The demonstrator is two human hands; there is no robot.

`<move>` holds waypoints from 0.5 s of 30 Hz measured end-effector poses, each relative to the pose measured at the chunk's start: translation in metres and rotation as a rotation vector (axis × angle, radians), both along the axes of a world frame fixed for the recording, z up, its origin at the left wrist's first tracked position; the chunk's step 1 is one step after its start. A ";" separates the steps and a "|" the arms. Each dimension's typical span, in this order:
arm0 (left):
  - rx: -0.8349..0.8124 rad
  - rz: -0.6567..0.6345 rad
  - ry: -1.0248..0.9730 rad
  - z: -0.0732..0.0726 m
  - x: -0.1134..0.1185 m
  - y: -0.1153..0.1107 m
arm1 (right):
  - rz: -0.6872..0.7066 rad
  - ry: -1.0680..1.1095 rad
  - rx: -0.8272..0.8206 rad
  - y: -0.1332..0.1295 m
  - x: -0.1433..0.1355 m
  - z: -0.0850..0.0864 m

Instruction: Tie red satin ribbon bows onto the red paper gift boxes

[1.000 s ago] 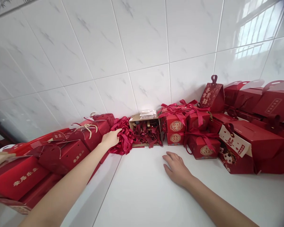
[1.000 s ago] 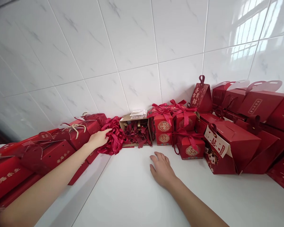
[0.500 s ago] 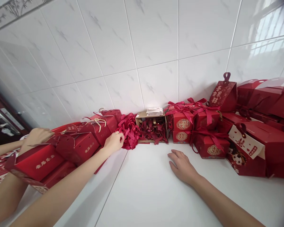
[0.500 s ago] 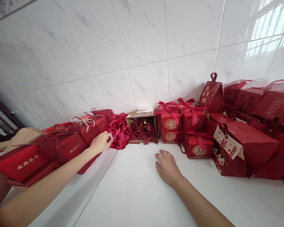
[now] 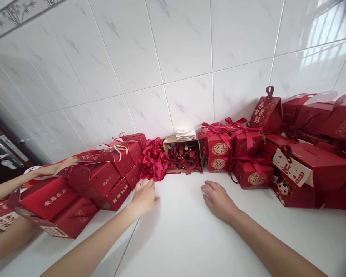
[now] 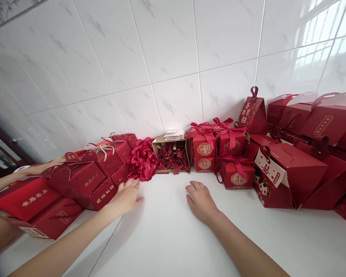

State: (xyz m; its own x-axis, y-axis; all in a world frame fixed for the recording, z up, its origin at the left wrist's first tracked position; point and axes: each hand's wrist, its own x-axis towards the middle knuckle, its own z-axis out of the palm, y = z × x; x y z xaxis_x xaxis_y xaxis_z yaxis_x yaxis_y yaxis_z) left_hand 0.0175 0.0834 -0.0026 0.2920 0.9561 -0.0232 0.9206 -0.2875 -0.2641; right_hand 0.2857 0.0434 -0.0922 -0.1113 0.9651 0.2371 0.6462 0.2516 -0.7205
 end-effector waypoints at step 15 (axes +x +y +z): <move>0.394 -0.839 -0.364 -0.074 0.059 -0.110 | 0.207 0.983 -0.587 -0.031 -0.037 0.046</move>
State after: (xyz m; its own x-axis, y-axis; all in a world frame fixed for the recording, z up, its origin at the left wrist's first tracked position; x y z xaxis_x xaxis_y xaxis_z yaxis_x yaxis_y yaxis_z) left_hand 0.0768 -0.0267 -0.0762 0.8034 0.3566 0.4769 0.5030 -0.8350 -0.2231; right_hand 0.2484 0.0122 -0.0462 -0.2961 0.9402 -0.1683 -0.2705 -0.2516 -0.9293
